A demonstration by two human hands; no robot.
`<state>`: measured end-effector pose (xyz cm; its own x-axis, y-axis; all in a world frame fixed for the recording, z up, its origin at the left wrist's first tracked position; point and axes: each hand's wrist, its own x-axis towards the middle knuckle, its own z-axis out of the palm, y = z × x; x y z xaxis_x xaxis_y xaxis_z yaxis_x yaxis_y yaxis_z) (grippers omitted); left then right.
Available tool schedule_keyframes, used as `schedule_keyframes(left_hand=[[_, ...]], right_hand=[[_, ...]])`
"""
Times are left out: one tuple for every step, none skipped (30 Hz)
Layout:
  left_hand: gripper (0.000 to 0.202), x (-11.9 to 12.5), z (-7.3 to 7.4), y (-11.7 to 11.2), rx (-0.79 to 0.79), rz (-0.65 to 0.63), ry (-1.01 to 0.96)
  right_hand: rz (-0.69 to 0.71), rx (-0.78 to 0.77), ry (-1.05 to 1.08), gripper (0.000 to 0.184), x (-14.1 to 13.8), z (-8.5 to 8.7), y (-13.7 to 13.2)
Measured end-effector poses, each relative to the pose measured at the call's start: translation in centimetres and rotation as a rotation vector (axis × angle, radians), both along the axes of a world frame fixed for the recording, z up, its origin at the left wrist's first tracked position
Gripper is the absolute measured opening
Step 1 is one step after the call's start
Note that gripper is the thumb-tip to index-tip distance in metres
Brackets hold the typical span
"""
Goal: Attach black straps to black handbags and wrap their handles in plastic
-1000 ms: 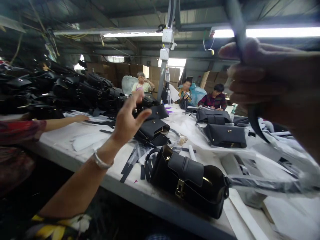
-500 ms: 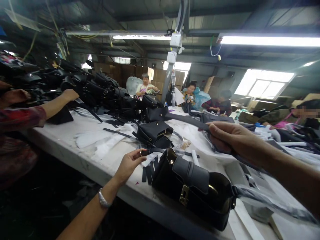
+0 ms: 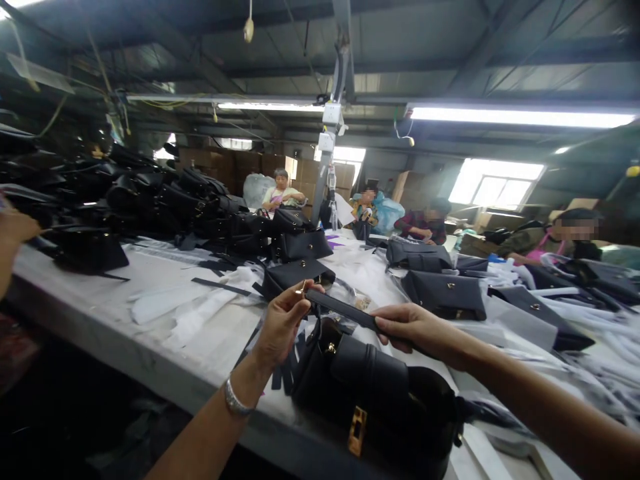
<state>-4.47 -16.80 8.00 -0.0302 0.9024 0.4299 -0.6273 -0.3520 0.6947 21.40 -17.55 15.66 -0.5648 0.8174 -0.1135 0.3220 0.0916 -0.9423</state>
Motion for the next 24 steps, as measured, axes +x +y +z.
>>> schedule_keyframes(left_hand=[[0.043,0.3,0.2,0.0,0.002,-0.005,0.012],[0.043,0.7,0.3,-0.1,0.006,-0.010,0.038],[0.041,1.1,0.5,-0.1,0.009,-0.018,0.078],[0.039,1.5,0.6,-0.2,0.010,-0.034,0.132],[0.035,2.1,0.9,-0.3,0.011,-0.061,0.200],[0.031,2.6,1.1,-0.4,0.018,-0.093,0.270],[0.028,3.2,1.4,-0.5,0.033,-0.114,0.329],[0.027,3.8,1.7,-0.6,0.052,-0.115,0.372],[0.026,4.3,2.0,-0.7,0.074,-0.092,0.400],[0.027,4.8,2.2,-0.8,0.100,-0.049,0.421],[0.026,5.1,2.4,-0.8,0.124,0.004,0.445],[0.025,5.4,2.5,-0.7,0.139,0.059,0.476],[0.023,5.6,2.5,-0.6,0.144,0.106,0.513],[0.021,5.8,2.5,-0.5,0.141,0.138,0.551],[0.020,6.1,2.5,-0.4,0.129,0.155,0.580],[0.021,6.3,2.5,-0.3,0.108,0.157,0.604],[0.022,6.6,2.6,-0.2,0.085,0.138,0.619],[0.024,6.9,2.8,-0.2,0.063,0.100,0.620],[0.027,7.1,3.0,-0.3,0.048,0.048,0.612],[0.031,7.3,3.4,-0.4,0.040,-0.005,0.598],[0.035,7.5,3.9,-0.5,0.039,-0.056,0.589],[0.037,7.7,4.5,-0.7,0.044,-0.110,0.591],[0.038,7.8,5.1,-0.9,0.057,-0.161,0.604],[0.038,7.9,5.7,-1.1,0.075,-0.205,0.631]], right_hand=[[-0.005,-0.009,0.004,0.051,0.0,-0.1,0.0],[-0.002,-0.010,0.010,0.051,-0.1,-0.1,0.1],[0.006,-0.004,0.017,0.051,-0.3,-0.1,0.1],[0.017,0.012,0.025,0.052,-0.7,0.0,0.1],[0.019,0.048,0.039,0.053,-1.2,0.2,0.1],[0.004,0.115,0.053,0.054,-1.8,0.5,0.1],[-0.021,0.217,0.052,0.053,-2.4,0.8,-0.1],[-0.054,0.347,0.027,0.052,-3.1,1.0,-0.3],[-0.094,0.496,-0.025,0.051,-3.7,1.3,-0.5],[-0.140,0.649,-0.101,0.054,-4.2,1.4,-0.7],[-0.182,0.783,-0.195,0.058,-4.6,1.5,-0.8],[-0.214,0.884,-0.286,0.062,-5.0,1.4,-0.9],[-0.236,0.956,-0.355,0.061,-5.2,1.3,-0.8],[-0.247,1.013,-0.394,0.054,-5.3,1.1,-0.7],[-0.239,1.059,-0.405,0.043,-5.4,0.9,-0.4],[-0.221,1.092,-0.387,0.031,-5.4,0.9,-0.1],[-0.203,1.104,-0.342,0.023,-5.4,1.0,0.2],[-0.192,1.084,-0.269,0.020,-5.3,1.4,0.5],[-0.183,1.021,-0.167,0.022,-5.3,1.9,0.7],[-0.176,0.925,-0.036,0.026,-5.1,2.7,0.8],[-0.169,0.816,0.116,0.032,-4.9,3.6,0.8],[-0.161,0.716,0.271,0.037,-4.6,4.6,0.6],[-0.159,0.644,0.413,0.041,-4.3,5.7,0.4],[-0.171,0.604,0.526,0.043,-3.8,6.7,0.0]])
